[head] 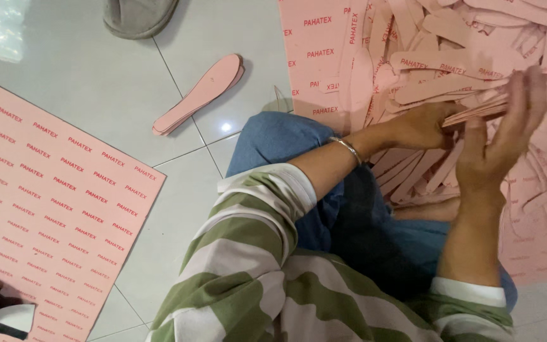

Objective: The person sits on the floor and sorts through a large pile of pink shoe insoles. They pick up insoles, align them, and place them into a neat stack on the floor to their left.

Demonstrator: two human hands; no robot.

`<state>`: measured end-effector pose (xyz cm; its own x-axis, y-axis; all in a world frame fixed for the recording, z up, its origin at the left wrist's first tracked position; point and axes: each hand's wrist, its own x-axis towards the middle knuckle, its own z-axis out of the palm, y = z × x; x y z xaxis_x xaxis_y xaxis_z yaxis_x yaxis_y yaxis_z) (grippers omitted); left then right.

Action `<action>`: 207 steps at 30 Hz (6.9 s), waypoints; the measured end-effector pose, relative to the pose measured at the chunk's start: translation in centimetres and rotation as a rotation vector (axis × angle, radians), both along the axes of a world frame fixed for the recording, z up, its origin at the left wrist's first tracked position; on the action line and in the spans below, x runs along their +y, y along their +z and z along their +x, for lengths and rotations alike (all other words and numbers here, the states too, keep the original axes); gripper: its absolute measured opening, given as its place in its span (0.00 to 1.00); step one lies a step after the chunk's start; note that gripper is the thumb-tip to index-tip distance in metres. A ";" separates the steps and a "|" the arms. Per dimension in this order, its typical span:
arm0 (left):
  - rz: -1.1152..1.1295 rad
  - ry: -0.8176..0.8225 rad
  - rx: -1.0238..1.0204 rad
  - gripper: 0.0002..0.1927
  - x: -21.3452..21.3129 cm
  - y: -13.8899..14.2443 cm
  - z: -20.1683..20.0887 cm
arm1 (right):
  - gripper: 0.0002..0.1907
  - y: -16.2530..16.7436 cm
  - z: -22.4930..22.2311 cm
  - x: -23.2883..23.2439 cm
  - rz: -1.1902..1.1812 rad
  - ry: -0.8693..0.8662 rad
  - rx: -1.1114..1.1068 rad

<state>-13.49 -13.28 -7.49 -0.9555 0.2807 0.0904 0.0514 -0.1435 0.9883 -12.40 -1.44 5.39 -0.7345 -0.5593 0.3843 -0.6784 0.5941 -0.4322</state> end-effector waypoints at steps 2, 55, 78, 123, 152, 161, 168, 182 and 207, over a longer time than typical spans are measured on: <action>0.021 -0.010 -0.016 0.18 0.5 0.1 0.3 | 0.25 -0.2 0.3 -0.6 0.039 -0.010 -0.046; -0.947 0.589 0.403 0.23 -5.4 10.7 5.0 | 0.43 -0.9 3.7 5.8 -0.555 -0.188 -0.341; -1.416 0.790 -0.240 0.25 -31.0 -1.6 23.0 | 0.29 -2.3 4.4 5.5 -0.094 -0.290 -0.450; 0.874 0.161 -0.538 0.12 -1.8 3.9 1.7 | 0.31 -0.6 0.2 5.0 -1.002 -0.084 -1.412; 1.033 0.152 -0.568 0.10 -2.2 5.3 0.6 | 0.31 -3.8 -2.1 4.7 -0.948 -0.156 -1.341; 0.880 0.191 -0.574 0.19 -2.5 6.1 0.3 | 0.30 -3.4 -2.1 4.3 -0.974 -0.166 -1.332; 1.212 -0.064 -0.493 0.30 -3.1 7.6 1.0 | 0.38 -3.1 -1.4 3.2 -0.722 -0.145 -1.029; 0.878 0.180 -0.484 0.26 -2.6 6.6 0.1 | 0.36 -2.1 -0.8 2.5 -0.495 -0.171 -0.621; 0.992 0.213 -0.760 0.12 -2.7 2.9 -0.4 | 0.32 -3.4 -1.7 2.3 -0.822 -0.206 -0.995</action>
<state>-13.92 -15.95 -4.62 -0.8765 0.2415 -0.4164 -0.3664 -0.8958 0.2517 -14.06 0.90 1.98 -0.9438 -0.2658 -0.1963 0.2111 -0.0283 -0.9770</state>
